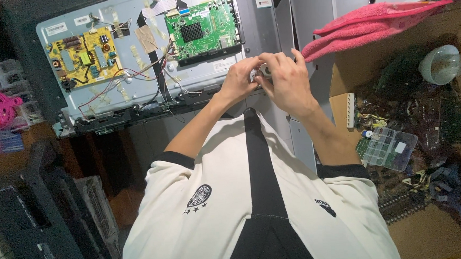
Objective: Disassembling a television by removing the back cover and using a screwdriver to manipulate internal components.
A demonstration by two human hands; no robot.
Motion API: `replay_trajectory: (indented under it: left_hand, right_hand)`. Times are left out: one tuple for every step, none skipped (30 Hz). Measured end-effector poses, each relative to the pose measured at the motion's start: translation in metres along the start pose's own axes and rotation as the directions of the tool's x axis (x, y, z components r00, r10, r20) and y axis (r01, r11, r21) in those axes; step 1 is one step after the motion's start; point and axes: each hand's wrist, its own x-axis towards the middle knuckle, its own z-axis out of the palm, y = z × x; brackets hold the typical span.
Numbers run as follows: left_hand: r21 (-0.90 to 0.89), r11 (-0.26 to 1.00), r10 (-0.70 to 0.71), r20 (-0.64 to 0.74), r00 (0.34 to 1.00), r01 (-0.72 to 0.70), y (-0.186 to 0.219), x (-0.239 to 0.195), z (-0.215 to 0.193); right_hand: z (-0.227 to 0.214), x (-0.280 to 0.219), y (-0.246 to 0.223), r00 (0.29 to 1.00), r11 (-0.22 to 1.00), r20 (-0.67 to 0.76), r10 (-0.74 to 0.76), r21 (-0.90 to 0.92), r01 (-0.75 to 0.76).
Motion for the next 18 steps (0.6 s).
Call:
replay_trajectory:
  left_hand:
    - [0.016, 1.000, 0.013, -0.015, 1.000, -0.013, 0.004, 0.000, 0.000]
    - [0.033, 0.999, 0.026, -0.031, 0.999, -0.025, 0.008, 0.001, -0.001]
    - [0.034, 0.999, 0.027, -0.031, 0.999, -0.026, 0.007, 0.000, -0.002]
    - [0.036, 0.998, 0.046, -0.016, 0.999, -0.045, 0.007, -0.001, -0.004]
    - [0.038, 0.997, 0.065, -0.001, 0.998, -0.065, 0.007, -0.002, -0.005]
    - [0.038, 0.997, 0.065, -0.001, 0.998, -0.065, 0.004, -0.003, -0.004]
    - [0.036, 0.995, 0.087, 0.030, 0.996, -0.088, 0.001, -0.005, -0.002]
    - [0.034, 0.993, 0.108, 0.060, 0.992, -0.110, -0.002, -0.007, -0.001]
    - [0.034, 0.993, 0.106, 0.059, 0.993, -0.109, 0.002, -0.007, -0.003]
    - [0.060, 0.990, 0.124, 0.038, 0.992, -0.126, 0.005, -0.008, -0.003]
    - [0.086, 0.986, 0.141, 0.016, 0.990, -0.142, 0.009, -0.008, -0.004]
    - [0.086, 0.986, 0.140, 0.018, 0.990, -0.141, 0.007, -0.007, -0.001]
    - [0.066, 0.990, 0.124, -0.034, 0.992, -0.121, 0.005, -0.006, 0.002]
    - [0.045, 0.994, 0.105, -0.087, 0.991, -0.101, 0.004, -0.006, 0.005]
    - [0.044, 0.994, 0.103, -0.085, 0.991, -0.099, 0.007, -0.006, 0.002]
    - [0.039, 0.993, 0.118, -0.073, 0.990, -0.115, 0.010, -0.005, -0.001]
    - [0.034, 0.991, 0.134, -0.060, 0.989, -0.132, 0.013, -0.004, -0.004]
    - [0.033, 0.991, 0.133, -0.058, 0.989, -0.131, 0.028, -0.004, -0.012]
  right_hand:
    - [0.001, 0.000, 0.001, 0.999, 0.998, -0.013, 0.034, 0.060, -0.034]
    - [0.003, 0.000, 0.002, 0.997, 0.990, -0.024, 0.067, 0.122, -0.064]
    - [0.004, -0.001, 0.003, 0.997, 0.990, -0.025, 0.067, 0.122, -0.063]
    - [0.005, -0.001, 0.003, 0.997, 0.983, -0.052, 0.060, 0.175, -0.050]
    - [0.006, -0.002, 0.003, 0.995, 0.973, -0.079, 0.054, 0.227, -0.035]
    - [0.005, -0.002, 0.002, 0.995, 0.973, -0.079, 0.054, 0.227, -0.035]
    - [0.003, -0.002, 0.000, 0.994, 0.962, -0.094, 0.059, 0.269, -0.032]
    - [0.002, -0.002, -0.002, 0.992, 0.950, -0.107, 0.064, 0.312, -0.027]
    - [0.003, -0.002, -0.002, 0.992, 0.949, -0.107, 0.063, 0.313, -0.026]
    - [0.003, -0.004, -0.002, 0.986, 0.947, -0.141, 0.093, 0.317, -0.044]
    - [0.004, -0.005, -0.002, 0.977, 0.945, -0.174, 0.123, 0.321, -0.062]
    - [0.003, -0.005, -0.001, 0.977, 0.945, -0.173, 0.125, 0.322, -0.064]
    - [0.002, -0.006, -0.001, 0.973, 0.959, -0.184, 0.140, 0.271, -0.087]
    - [0.001, -0.006, -0.001, 0.969, 0.969, -0.195, 0.154, 0.220, -0.110]
    - [0.004, -0.008, 0.001, 0.969, 0.969, -0.193, 0.156, 0.221, -0.112]
    - [0.007, -0.009, 0.004, 0.973, 0.971, -0.185, 0.137, 0.221, -0.095]
    - [0.010, -0.011, 0.007, 0.977, 0.972, -0.177, 0.119, 0.222, -0.078]
    - [0.002, -0.008, 0.002, 0.977, 0.972, -0.176, 0.121, 0.222, -0.080]
